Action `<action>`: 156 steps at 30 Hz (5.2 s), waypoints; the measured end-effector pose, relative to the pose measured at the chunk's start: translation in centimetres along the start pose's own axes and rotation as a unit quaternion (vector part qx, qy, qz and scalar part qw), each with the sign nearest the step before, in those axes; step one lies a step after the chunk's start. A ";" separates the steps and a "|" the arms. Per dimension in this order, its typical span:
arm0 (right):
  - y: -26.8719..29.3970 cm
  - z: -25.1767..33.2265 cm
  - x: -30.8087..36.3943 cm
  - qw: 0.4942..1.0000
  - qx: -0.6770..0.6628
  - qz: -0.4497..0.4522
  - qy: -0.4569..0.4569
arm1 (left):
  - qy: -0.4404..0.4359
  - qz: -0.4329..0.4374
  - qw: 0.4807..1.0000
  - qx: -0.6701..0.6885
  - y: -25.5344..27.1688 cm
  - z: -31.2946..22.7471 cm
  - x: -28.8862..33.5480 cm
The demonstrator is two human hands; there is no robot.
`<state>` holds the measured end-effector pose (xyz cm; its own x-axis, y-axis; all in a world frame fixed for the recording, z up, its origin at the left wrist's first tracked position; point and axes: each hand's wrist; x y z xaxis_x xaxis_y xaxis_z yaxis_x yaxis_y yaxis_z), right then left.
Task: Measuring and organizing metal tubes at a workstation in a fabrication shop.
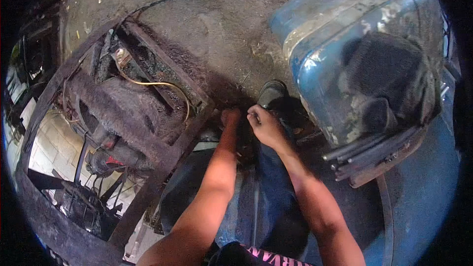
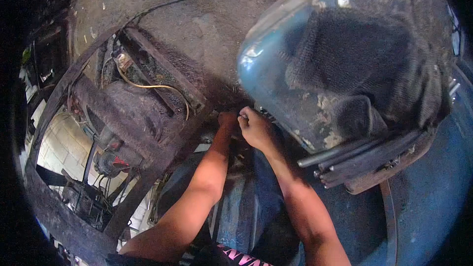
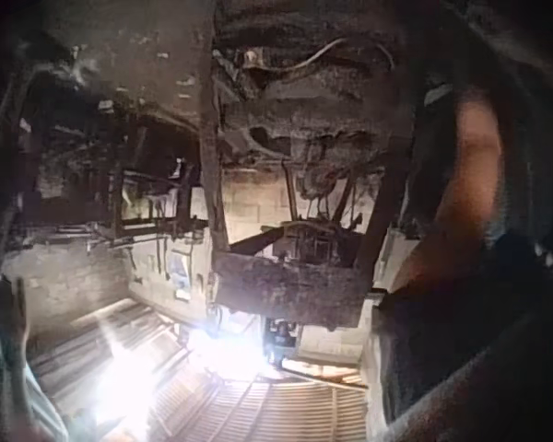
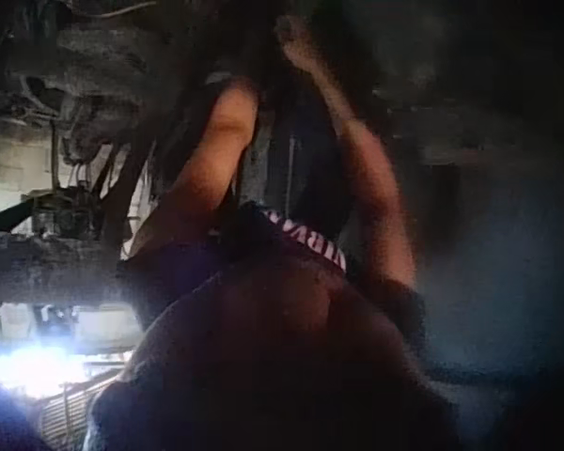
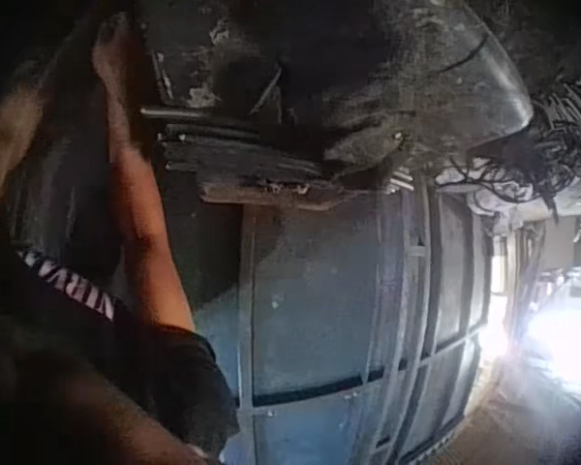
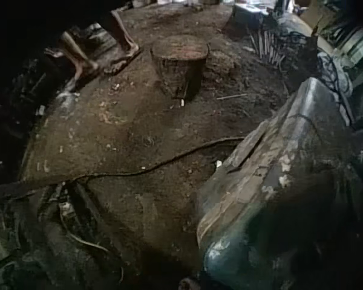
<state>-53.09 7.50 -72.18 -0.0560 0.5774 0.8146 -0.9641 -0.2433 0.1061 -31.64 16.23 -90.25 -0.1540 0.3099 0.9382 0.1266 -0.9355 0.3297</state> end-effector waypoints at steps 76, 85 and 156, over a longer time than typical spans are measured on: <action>-10.3 33.8 44.0 0.983 0.162 0.036 0.081 | -0.134 -0.501 0.702 0.488 32.1 34.6 75.0; 7.7 26.2 42.7 0.993 -0.057 -0.087 -0.063 | -0.301 -0.101 0.870 0.377 33.3 10.1 69.5; 23.3 11.3 29.3 0.782 -0.562 -0.237 -0.130 | -0.272 0.081 0.927 0.246 27.9 -32.3 49.4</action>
<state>-74.28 9.93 -39.43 0.2911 0.1821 0.9392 -0.4874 0.8730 -0.0182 -67.34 -0.04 -38.11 0.4055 0.3366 0.8499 0.5577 -0.8278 0.0617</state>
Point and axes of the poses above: each hand's wrist, its own x-axis away from the middle knuckle, its own y-axis out of the back of the hand, z = x × y, and after that the axes turned 2 degrees about -y, right-handed
